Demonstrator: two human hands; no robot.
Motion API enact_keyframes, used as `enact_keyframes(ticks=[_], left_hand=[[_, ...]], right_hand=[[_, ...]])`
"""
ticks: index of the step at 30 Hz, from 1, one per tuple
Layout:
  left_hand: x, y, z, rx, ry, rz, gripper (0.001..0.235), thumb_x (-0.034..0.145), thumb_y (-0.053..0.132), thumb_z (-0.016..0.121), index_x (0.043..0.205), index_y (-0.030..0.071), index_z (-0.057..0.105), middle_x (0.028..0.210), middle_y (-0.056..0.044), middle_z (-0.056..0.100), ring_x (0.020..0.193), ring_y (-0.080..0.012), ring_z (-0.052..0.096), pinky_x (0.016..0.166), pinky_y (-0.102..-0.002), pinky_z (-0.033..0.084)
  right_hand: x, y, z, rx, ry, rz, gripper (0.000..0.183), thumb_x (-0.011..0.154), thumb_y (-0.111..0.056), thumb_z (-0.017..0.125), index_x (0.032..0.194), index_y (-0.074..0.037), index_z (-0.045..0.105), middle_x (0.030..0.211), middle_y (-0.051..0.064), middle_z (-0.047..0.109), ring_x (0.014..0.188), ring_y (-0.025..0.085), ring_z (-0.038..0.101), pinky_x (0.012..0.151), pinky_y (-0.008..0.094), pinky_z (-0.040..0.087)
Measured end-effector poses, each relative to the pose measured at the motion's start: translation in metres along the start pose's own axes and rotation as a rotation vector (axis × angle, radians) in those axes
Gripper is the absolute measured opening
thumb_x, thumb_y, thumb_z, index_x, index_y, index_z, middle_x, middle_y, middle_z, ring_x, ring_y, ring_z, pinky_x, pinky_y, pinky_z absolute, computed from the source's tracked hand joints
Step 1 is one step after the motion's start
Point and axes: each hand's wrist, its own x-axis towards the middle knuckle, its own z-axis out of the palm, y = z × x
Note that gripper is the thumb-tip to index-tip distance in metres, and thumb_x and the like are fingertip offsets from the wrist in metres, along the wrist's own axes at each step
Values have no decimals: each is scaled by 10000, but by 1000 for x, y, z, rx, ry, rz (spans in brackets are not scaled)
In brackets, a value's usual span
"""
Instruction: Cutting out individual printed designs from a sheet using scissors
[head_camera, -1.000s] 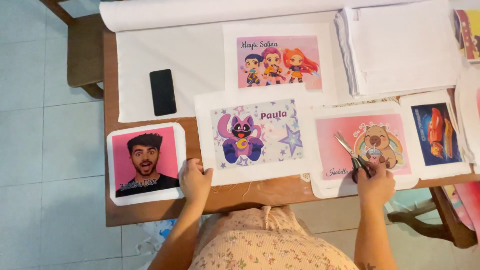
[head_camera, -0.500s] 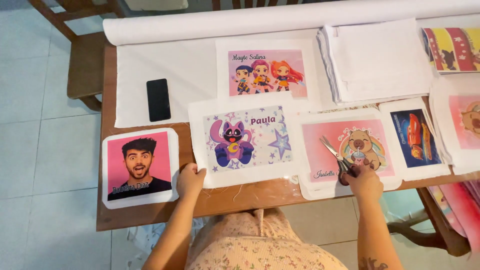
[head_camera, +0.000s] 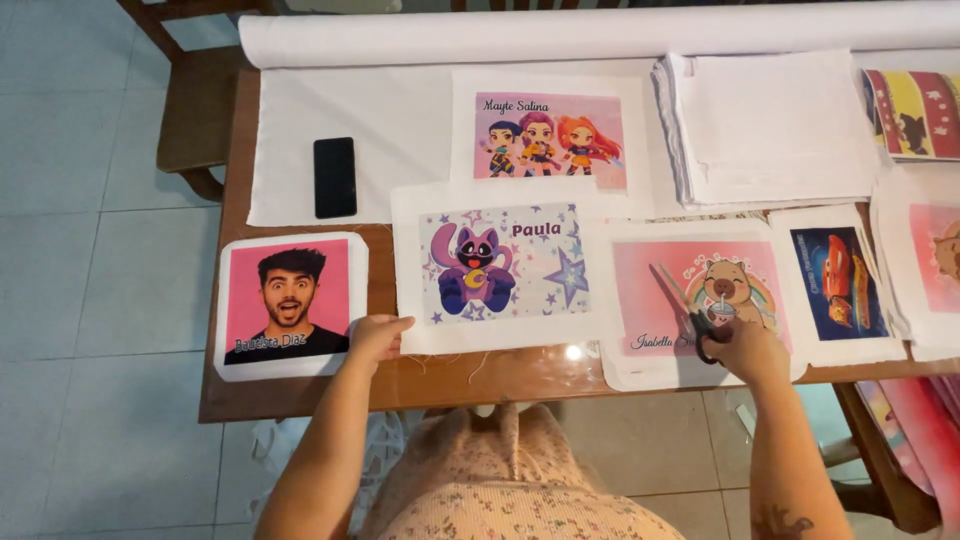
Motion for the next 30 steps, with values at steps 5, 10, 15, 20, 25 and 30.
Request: enact_keyframes(ticks=[5, 10, 15, 20, 25, 30], left_hand=[[-1, 13, -9, 13, -119, -116, 679, 774, 249, 863, 1333, -41, 610, 1121, -258, 725, 984, -333, 726, 789, -424, 644], [24, 5, -21, 72, -378, -148, 494, 771, 248, 852, 1126, -54, 689, 983, -252, 753, 845, -339, 743, 709, -431, 646], [15, 27, -33, 159, -520, -219, 470, 814, 197, 818, 1189, -39, 661, 1111, -281, 743, 872, -359, 774, 762, -412, 636], [31, 20, -34, 222, -599, -265, 433, 813, 194, 824, 1140, -2, 618, 1117, -257, 717, 855, -358, 776, 732, -422, 638], [28, 24, -35, 261, -614, -244, 456, 842, 190, 769, 1218, -31, 634, 1016, -252, 772, 853, -318, 778, 758, -398, 642], [32, 21, -35, 310, -652, -232, 388, 878, 229, 752, 1171, -8, 659, 1020, -206, 772, 859, -289, 784, 759, -372, 637]], right_hand=[[-85, -32, -13, 1027, -75, 0, 193, 996, -166, 697, 937, 16, 674, 846, 172, 752, 810, 261, 755, 602, 360, 513], [-169, -82, 83, 1172, -269, -40, 233, 805, -188, 803, 755, 28, 731, 526, 193, 668, 428, 182, 482, 418, 284, 298], [-251, -203, 82, 1182, -738, -82, 468, 835, -415, 716, 849, 51, 750, 646, 149, 727, 548, 185, 640, 474, 263, 399], [-273, -260, 119, 1126, -949, -74, 492, 864, -486, 689, 718, -17, 698, 577, 101, 707, 499, 137, 580, 495, 234, 363], [-282, -297, 141, 1038, -931, 34, 545, 791, -599, 737, 646, -91, 603, 541, 36, 575, 479, 125, 480, 534, 237, 328], [-281, -337, 131, 1100, -819, -26, 528, 819, -564, 751, 604, -107, 597, 536, 27, 570, 501, 126, 511, 570, 243, 362]])
